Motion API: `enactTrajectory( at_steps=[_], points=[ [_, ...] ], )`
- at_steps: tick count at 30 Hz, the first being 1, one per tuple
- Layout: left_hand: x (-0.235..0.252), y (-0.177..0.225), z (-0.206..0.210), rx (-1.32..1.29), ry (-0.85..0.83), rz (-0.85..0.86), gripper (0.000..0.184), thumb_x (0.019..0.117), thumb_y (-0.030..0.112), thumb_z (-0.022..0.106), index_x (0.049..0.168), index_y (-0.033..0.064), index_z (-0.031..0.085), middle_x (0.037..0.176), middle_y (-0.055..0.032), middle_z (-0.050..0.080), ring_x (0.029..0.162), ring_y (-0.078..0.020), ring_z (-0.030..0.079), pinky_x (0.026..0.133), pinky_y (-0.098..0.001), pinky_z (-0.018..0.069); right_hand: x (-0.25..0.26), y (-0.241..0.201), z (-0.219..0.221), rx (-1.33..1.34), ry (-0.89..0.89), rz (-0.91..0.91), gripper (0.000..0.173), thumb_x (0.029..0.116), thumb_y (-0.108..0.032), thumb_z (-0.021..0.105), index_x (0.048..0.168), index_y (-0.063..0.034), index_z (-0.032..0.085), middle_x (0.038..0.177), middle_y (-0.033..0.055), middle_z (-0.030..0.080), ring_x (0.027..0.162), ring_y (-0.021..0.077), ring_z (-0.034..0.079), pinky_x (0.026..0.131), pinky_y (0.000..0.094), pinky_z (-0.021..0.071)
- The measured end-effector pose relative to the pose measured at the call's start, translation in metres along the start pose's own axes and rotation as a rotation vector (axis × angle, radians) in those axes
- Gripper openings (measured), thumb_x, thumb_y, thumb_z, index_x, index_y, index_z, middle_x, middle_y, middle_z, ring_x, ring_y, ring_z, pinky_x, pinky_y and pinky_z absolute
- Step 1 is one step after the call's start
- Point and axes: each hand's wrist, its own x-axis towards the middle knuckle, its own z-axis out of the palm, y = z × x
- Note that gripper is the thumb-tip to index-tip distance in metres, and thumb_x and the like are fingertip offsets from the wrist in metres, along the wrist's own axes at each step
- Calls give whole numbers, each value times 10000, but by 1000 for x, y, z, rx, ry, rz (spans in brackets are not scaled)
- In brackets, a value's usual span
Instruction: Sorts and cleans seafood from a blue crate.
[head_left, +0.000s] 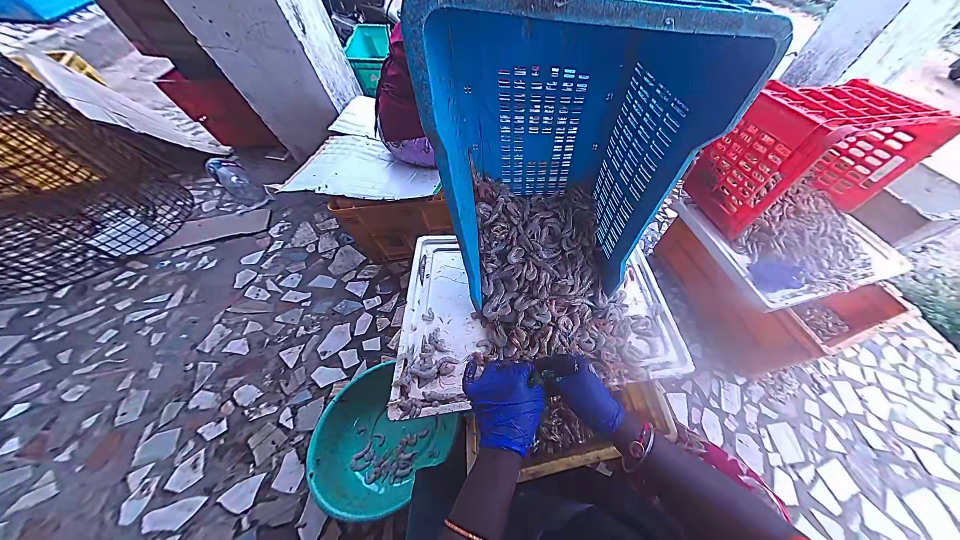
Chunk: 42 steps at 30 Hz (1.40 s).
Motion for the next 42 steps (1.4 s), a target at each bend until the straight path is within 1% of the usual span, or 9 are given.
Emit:
enactTrajectory(
  at_steps=[7, 13, 15, 21, 25, 30, 34, 37, 42],
  points=[
    [17, -25, -16, -31, -375, -340, 337, 962, 302, 601, 1281, 248, 697, 1223, -67, 725, 1239, -286, 620, 1181, -566, 282, 4, 3, -13, 188, -135, -57, 352, 941, -17, 683, 1291, -18, 641, 1212, 99, 719, 1060, 183, 724, 924, 355, 624],
    [8, -39, -16, -446, -510, -170, 724, 887, 36, 572, 1483, 445, 526, 1480, 81, 587, 1387, -217, 526, 1130, -609, 373, 3, 5, -9, 167, -56, -102, 454, 883, -57, 758, 1312, -60, 606, 983, 96, 741, 866, 192, 737, 793, 369, 641],
    [5, -26, -21, -434, -497, -138, 547, 913, 36, 572, 1353, 345, 677, 1365, 14, 672, 1318, -215, 579, 1140, -561, 366, 2, 8, -5, 149, -31, -141, 432, 892, -63, 744, 1291, -51, 580, 968, 79, 720, 866, 175, 719, 802, 365, 629],
    [5, -30, -19, -308, -469, -210, 421, 984, 125, 537, 1336, 301, 686, 1321, -12, 695, 1296, -226, 594, 1169, -543, 326, -8, 2, -21, 276, -92, -144, 387, 949, -20, 660, 1316, 2, 542, 1120, 90, 686, 966, 160, 698, 844, 334, 613],
    [-4, -41, 6, -854, -339, -104, 493, 898, -17, 553, 1280, 241, 729, 1447, -19, 605, 1392, -160, 504, 1176, -429, 396, -4, 18, -28, -225, -272, -185, 413, 962, -199, 676, 1355, -83, 629, 1436, 111, 574, 1343, 171, 524, 1143, 348, 427],
    [-17, -11, 7, -1383, -149, -370, 327, 992, -73, 427, 1255, -84, 621, 1242, -145, 674, 1124, -92, 639, 1006, -259, 508, -15, 32, 4, -134, -127, -381, 351, 994, -50, 525, 1315, 62, 610, 1272, 189, 657, 1207, 170, 618, 1078, 303, 472],
    [-12, -48, -16, -870, -146, -457, 327, 1000, -17, 478, 1231, 68, 694, 1205, -59, 708, 1121, -107, 651, 1019, -337, 511, -10, 25, -15, -375, -317, -316, 290, 1001, -134, 579, 1272, -82, 671, 1254, 81, 675, 1165, 150, 627, 1040, 351, 499],
    [-10, -100, -38, -1, -305, -523, 476, 927, 180, 616, 1360, 372, 657, 1318, -57, 687, 1283, -342, 581, 1077, -691, 340, 16, 18, -21, -949, -233, -179, 396, 957, -311, 638, 1350, -272, 654, 1382, 79, 629, 1276, 307, 587, 1053, 567, 467],
    [-5, -127, -35, 230, -236, -609, 620, 891, 194, 701, 1473, 343, 550, 1451, -203, 557, 1355, -489, 474, 1047, -770, 321, 65, 7, 5, -1149, -106, -131, 447, 907, -105, 638, 1353, -143, 652, 1459, 226, 539, 1309, 484, 506, 1062, 669, 405]
  ],
)
